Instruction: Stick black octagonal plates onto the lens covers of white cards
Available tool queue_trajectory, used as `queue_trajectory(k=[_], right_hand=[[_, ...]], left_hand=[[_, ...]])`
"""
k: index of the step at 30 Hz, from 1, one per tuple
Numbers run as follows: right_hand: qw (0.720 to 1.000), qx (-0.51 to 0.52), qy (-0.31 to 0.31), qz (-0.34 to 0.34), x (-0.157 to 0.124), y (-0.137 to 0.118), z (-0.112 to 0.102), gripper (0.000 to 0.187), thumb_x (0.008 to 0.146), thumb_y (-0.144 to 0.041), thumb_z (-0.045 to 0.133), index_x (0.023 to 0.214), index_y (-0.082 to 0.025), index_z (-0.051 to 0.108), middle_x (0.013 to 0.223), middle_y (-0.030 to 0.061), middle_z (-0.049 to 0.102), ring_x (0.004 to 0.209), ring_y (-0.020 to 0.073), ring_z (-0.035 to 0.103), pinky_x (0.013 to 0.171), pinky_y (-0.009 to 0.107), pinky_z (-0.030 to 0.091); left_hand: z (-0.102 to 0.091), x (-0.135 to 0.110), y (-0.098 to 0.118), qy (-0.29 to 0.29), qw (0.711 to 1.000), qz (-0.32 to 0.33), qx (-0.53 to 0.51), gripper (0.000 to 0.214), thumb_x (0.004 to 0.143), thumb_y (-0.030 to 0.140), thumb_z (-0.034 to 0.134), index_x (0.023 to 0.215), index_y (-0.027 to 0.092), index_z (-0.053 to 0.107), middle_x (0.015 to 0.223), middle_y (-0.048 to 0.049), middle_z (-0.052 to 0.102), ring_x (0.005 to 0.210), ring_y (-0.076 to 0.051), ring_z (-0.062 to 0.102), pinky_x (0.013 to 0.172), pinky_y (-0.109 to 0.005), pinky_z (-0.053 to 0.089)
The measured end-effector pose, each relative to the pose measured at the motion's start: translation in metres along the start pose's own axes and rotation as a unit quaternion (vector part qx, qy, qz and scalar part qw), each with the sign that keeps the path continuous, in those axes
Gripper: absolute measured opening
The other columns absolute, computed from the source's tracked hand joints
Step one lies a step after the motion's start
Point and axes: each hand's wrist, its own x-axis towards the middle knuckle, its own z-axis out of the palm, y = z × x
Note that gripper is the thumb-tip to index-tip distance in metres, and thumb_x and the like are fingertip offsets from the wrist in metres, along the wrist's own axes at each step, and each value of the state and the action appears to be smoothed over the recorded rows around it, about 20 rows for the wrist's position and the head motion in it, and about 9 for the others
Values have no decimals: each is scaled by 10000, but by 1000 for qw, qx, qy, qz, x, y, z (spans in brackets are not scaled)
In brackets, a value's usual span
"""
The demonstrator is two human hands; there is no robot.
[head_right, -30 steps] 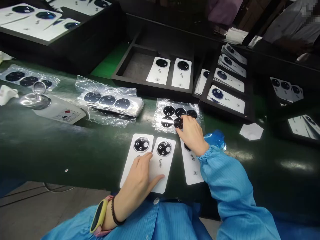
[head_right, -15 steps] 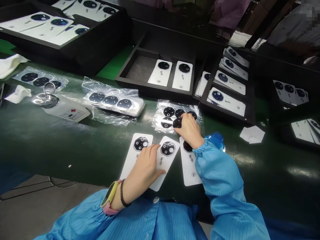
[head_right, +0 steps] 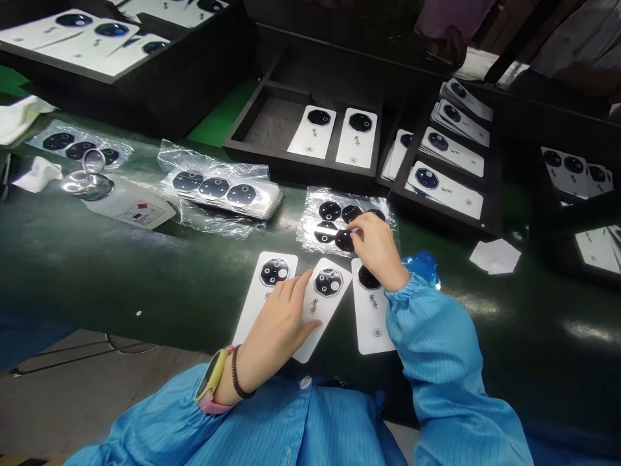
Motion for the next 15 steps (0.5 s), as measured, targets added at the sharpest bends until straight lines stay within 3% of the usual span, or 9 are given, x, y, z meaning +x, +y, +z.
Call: queue_trajectory(k=[3,6,10,13,15], right_hand=[[999,41,6,9,1,-1,-8,182,746,-99,527,753,-187,687,895,58,688,793,204,665,779,385,564],[995,93,8,23,-4,-4,-19,132,747,-146,573,824,-175,676,856,52,703,802,199,676,786,374,565],[963,249,-101,14,-21,-16,-31,256,726,-246,659,969,-176,617,773,10,696,739,172,678,717,330,568],[937,288,-197,-28,-32,-31,-30,229,734,-215,634,958,-187,599,717,-21,679,681,146,669,666,296,556],[932,282,-222,-46,-36,-39,-26,182,746,-190,604,928,-191,608,720,-23,678,682,138,668,662,283,548]], left_hand=[[-2,-1,-4,2,1000,9,-9,799,688,89,697,1366,120,276,1104,-134,574,931,-278,570,780,-417,522],[-10,1,-10,26,998,22,-57,560,803,175,632,1304,130,385,1059,-118,602,919,-257,581,764,-387,526],[-30,13,-15,57,975,-16,-215,144,913,223,485,1007,167,578,833,-35,631,771,-166,592,703,-278,509],[-44,24,-12,-15,934,-64,-351,126,878,256,515,857,176,610,731,3,622,646,-120,564,614,-220,472],[-48,28,-8,-65,908,-91,-404,133,842,270,536,779,173,602,675,16,603,602,-106,537,565,-201,441]])
